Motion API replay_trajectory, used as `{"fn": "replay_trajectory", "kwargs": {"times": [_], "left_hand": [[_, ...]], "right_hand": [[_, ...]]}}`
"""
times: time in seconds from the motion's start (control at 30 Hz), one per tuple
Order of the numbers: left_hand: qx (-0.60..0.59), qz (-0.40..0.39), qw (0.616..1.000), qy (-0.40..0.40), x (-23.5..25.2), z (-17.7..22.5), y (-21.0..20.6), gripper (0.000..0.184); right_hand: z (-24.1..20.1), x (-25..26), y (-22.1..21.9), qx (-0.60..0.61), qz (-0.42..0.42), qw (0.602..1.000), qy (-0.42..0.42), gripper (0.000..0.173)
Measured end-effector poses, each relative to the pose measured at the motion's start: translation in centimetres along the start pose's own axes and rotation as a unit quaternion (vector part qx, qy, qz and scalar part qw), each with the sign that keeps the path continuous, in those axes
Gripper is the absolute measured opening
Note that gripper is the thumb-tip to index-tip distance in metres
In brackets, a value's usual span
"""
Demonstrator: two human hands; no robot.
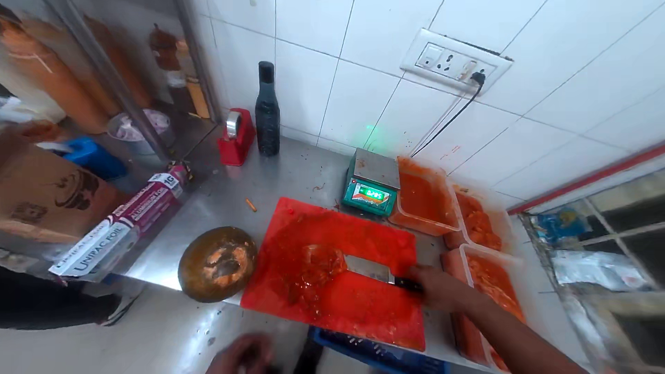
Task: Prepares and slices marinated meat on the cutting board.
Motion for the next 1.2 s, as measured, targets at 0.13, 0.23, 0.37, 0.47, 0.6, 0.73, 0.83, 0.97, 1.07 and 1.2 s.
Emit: {"fn": "replay_trajectory", "kwargs": {"times": [0.13,0.23,0.37,0.47,0.6,0.73,0.83,0.97,1.07,1.2], "left_hand": [[0.190,-0.064,0.975,-0.100,12.8,10.0,-0.3,0.044],[0.342,-0.128,0.929,-0.058,19.5,11.5,-1.6,0.059],[0.412,-0.224,0.883,-0.022,22.3,12.4,-2.9,0.049],[0.413,-0.244,0.876,-0.043,22.7,13.3,-3.7,0.040],[0.394,-0.243,0.886,-0.024,23.1,14.3,-4.9,0.036],[0.352,-0.189,0.917,-0.002,23.6,16.2,-6.0,0.031],[0.248,-0.087,0.964,0.039,23.9,16.9,-6.8,0.031],[0.105,0.044,0.981,0.155,22.8,13.7,-7.3,0.041],[0.187,-0.016,0.951,0.246,19.4,12.4,-6.2,0.046],[0.360,-0.049,0.918,0.157,19.2,14.3,-4.9,0.066]], "right_hand": [[0.0,0.0,-2.6,-0.007,0.036,0.999,-0.037,0.054],[-0.7,-0.1,-3.1,0.014,0.063,0.997,-0.045,0.053],[-2.1,-2.8,-3.6,0.081,0.061,0.992,-0.068,0.058],[-2.7,-5.1,-4.8,0.146,0.087,0.981,-0.091,0.050],[-1.9,-8.0,-7.4,0.262,0.049,0.958,-0.107,0.051],[-1.4,-9.9,-11.5,0.464,0.080,0.875,-0.109,0.039],[-1.8,-10.3,-14.2,0.588,0.113,0.793,-0.115,0.031],[-3.0,-11.0,-15.3,0.687,0.111,0.713,-0.085,0.026],[-3.5,-11.8,-16.0,0.703,0.105,0.699,-0.079,0.025],[-4.0,-12.0,-17.5,0.720,0.086,0.688,-0.028,0.022]]}}
Point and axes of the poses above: each hand's wrist, its own x-axis towards the middle knuckle, its own y-axis out of the back of the hand, z = x × y, the point moved 4 cm from there along x, towards the middle knuckle, and after that the axes turned 5 degrees about -x, right-handed, at the moved point
